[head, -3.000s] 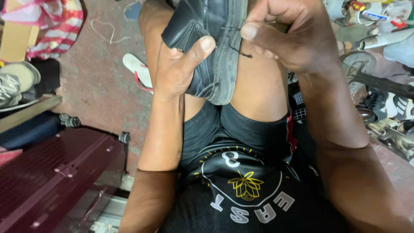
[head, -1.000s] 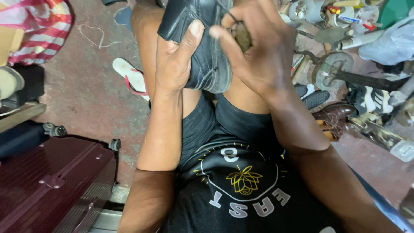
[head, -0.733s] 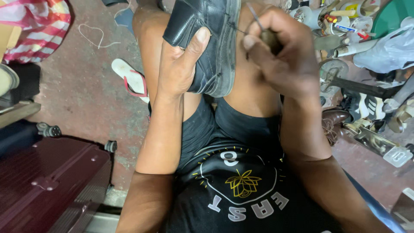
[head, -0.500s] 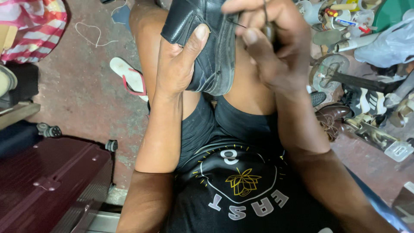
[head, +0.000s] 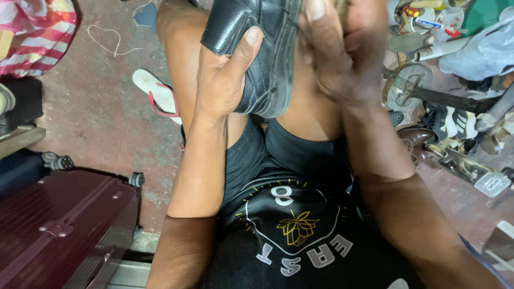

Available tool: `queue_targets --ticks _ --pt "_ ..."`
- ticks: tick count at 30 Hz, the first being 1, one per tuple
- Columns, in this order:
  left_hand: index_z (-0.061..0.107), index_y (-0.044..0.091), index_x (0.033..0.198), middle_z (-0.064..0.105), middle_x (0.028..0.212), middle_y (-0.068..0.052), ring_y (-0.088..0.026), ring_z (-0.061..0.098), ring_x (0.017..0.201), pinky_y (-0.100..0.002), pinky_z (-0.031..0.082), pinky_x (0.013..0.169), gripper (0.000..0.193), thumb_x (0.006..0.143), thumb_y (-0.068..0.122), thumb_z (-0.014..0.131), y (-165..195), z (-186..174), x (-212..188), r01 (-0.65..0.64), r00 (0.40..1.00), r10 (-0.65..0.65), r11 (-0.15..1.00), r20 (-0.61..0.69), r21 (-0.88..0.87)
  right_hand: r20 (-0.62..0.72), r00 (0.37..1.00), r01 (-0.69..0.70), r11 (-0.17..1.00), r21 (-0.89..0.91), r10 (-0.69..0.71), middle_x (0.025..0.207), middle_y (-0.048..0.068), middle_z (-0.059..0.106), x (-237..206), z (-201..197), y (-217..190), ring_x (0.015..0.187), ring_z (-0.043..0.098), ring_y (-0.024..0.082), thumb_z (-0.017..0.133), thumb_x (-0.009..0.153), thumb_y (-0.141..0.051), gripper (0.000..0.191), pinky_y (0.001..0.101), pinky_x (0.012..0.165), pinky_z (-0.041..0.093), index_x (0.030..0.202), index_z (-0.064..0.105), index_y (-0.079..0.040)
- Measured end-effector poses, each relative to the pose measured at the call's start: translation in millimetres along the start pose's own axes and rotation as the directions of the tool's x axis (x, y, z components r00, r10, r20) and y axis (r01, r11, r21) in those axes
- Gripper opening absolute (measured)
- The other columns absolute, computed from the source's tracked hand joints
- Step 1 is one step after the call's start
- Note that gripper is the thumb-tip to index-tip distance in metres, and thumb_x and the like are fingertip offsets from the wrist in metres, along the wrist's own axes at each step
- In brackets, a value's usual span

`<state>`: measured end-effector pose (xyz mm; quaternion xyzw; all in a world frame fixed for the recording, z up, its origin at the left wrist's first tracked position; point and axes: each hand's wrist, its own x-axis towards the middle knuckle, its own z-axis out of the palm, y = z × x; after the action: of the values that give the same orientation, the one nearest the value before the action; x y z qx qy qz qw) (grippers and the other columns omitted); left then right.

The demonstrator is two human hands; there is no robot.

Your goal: The person stitches the upper of a black shoe using a needle and thread, pulling the thread through repeatedly and trimming excess with scissors. The shoe is held in the left hand while the right hand manipulates the needle and thread.

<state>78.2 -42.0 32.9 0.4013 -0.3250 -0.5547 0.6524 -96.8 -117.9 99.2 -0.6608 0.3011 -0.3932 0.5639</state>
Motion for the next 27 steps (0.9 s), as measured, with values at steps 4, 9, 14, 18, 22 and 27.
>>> queue_targets --ticks 4,9,14,18,22,27 --pt "0.064 -0.001 0.11 0.057 0.094 0.002 -0.005 0.047 0.082 -0.023 0.04 0.075 0.019 0.119 0.016 0.067 -6 -6 -1 -0.002 0.999 0.0 0.999 0.038 0.042 -0.03 0.997 -0.075 0.988 -0.136 0.072 0.071 0.003 0.055 -2 -15 -14 0.057 0.053 0.01 0.05 0.117 -0.02 0.034 0.0245 0.053 0.042 0.089 0.055 -0.002" --pt "0.064 0.001 0.125 0.064 0.108 0.001 -0.006 0.058 0.099 -0.024 0.048 0.093 0.018 0.117 0.016 0.065 -10 -16 -4 -0.024 0.998 0.026 0.999 0.054 -0.041 0.006 0.986 0.149 0.853 -0.5 -0.169 0.083 0.007 0.06 -7 -11 4 0.071 0.06 0.017 0.052 0.118 -0.013 0.022 0.0306 0.066 0.047 0.102 0.06 0.0" --pt "0.063 0.0 0.129 0.066 0.112 0.001 -0.006 0.06 0.102 -0.023 0.049 0.096 0.021 0.116 0.016 0.064 -6 -14 -4 -0.02 0.999 0.022 0.998 0.042 -0.055 0.091 0.975 0.215 0.771 -0.599 -0.201 0.082 0.006 0.063 -12 -16 9 0.071 0.064 0.014 0.059 0.112 -0.003 0.006 0.0276 0.066 0.048 0.107 0.062 0.001" --pt "0.063 -0.001 0.13 0.066 0.11 0.001 -0.005 0.058 0.099 -0.023 0.047 0.093 0.022 0.116 0.016 0.064 -4 -10 -2 -0.019 0.999 0.021 0.999 0.031 -0.043 0.067 0.997 0.071 0.726 -0.684 -0.035 0.064 0.006 0.051 -11 -22 5 0.055 0.048 0.018 0.078 0.105 -0.008 0.018 0.0326 0.055 0.037 0.093 0.066 -0.002" --pt "0.064 -0.002 0.129 0.064 0.106 0.002 -0.004 0.053 0.093 -0.021 0.043 0.085 0.022 0.117 0.016 0.065 0 -6 -1 -0.013 1.0 0.014 0.999 0.014 -0.037 -0.011 0.997 -0.072 0.974 -0.215 0.071 0.073 0.003 0.056 -7 -26 6 0.058 0.05 0.01 0.063 0.12 -0.008 0.026 0.0246 0.055 0.039 0.095 0.061 -0.001" --pt "0.06 0.001 0.131 0.066 0.117 0.004 -0.005 0.059 0.109 -0.024 0.048 0.102 0.029 0.108 0.018 0.061 5 2 1 -0.029 0.999 0.028 0.999 0.027 0.036 -0.096 0.994 -0.032 0.983 0.18 0.05 0.07 0.002 0.055 -5 -23 14 0.049 0.045 0.007 0.053 0.112 -0.012 0.022 0.0237 0.048 0.036 0.095 0.059 0.001"
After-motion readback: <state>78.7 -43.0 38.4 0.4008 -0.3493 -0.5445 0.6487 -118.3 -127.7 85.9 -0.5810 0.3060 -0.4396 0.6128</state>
